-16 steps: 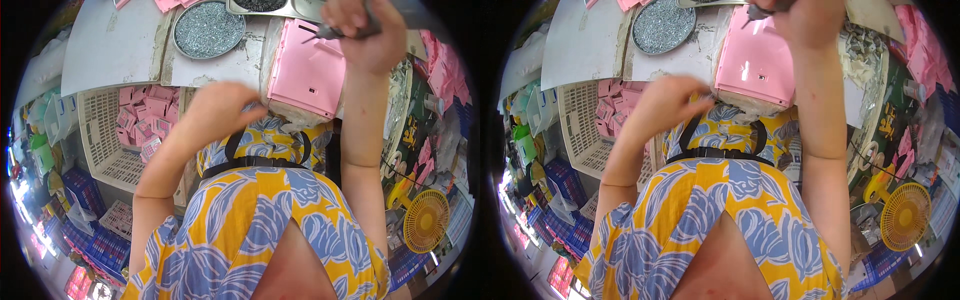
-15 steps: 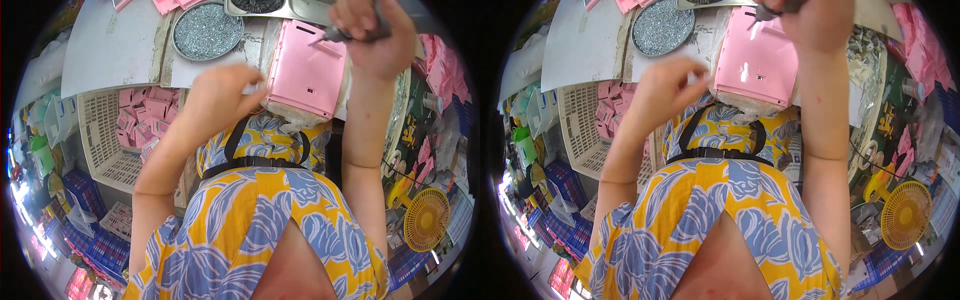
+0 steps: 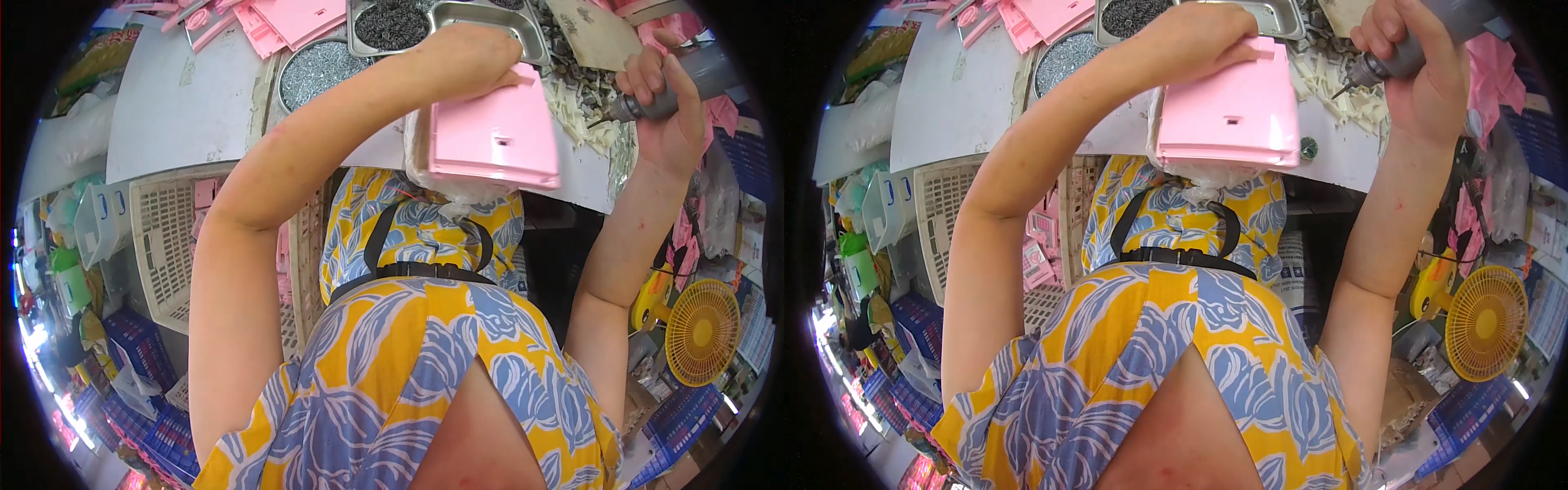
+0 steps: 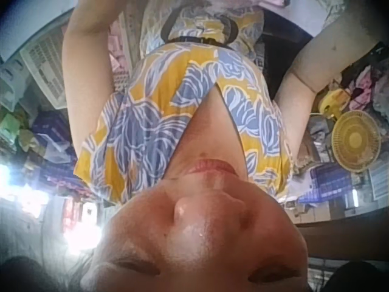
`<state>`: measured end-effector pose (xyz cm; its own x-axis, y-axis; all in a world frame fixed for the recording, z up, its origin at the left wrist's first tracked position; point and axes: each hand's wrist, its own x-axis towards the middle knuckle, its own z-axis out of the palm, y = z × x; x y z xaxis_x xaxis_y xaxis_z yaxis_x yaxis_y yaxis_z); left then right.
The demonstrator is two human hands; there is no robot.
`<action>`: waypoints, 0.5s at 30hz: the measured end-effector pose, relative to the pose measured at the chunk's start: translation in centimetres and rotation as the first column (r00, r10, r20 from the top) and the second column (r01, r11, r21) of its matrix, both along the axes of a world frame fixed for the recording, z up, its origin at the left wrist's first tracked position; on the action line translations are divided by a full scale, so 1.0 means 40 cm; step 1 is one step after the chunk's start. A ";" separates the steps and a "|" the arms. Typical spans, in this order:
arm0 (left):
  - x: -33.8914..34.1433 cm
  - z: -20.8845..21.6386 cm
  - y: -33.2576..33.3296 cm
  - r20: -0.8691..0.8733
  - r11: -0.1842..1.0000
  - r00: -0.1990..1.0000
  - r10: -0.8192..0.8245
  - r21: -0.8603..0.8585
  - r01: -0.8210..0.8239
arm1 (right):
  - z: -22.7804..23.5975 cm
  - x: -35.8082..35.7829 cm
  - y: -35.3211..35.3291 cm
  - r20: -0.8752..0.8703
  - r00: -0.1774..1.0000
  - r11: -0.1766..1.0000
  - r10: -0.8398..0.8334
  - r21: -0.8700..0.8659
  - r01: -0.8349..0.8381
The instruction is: Soldering internal wiring and electronic components inside a pink toy casing and securing it with screws.
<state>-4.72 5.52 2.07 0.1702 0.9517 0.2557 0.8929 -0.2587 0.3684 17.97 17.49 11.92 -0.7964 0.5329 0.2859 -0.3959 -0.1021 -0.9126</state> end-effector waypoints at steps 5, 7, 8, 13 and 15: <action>-0.076 0.107 -0.073 0.117 0.997 0.992 0.056 -0.052 -0.050 | 0.023 -0.018 -0.021 0.018 1.000 0.998 0.004 0.058 -0.005; -0.142 0.133 -0.183 0.111 0.988 0.985 0.135 -0.084 -0.126 | 0.018 -0.039 -0.049 0.021 0.999 0.994 -0.028 0.102 0.026; -0.188 0.140 -0.266 0.159 0.985 0.972 0.174 -0.037 -0.170 | 0.010 -0.033 -0.048 0.106 0.985 0.971 -0.138 0.210 0.113; -0.399 0.111 -0.779 0.319 0.651 0.574 0.754 -0.249 -0.717 | -0.054 0.027 0.079 0.127 0.921 0.856 -0.369 0.433 0.283; -0.491 -0.019 -1.079 0.059 0.217 0.212 0.975 -0.423 -0.880 | -0.065 -0.024 0.084 0.105 0.914 0.845 -0.393 0.434 0.313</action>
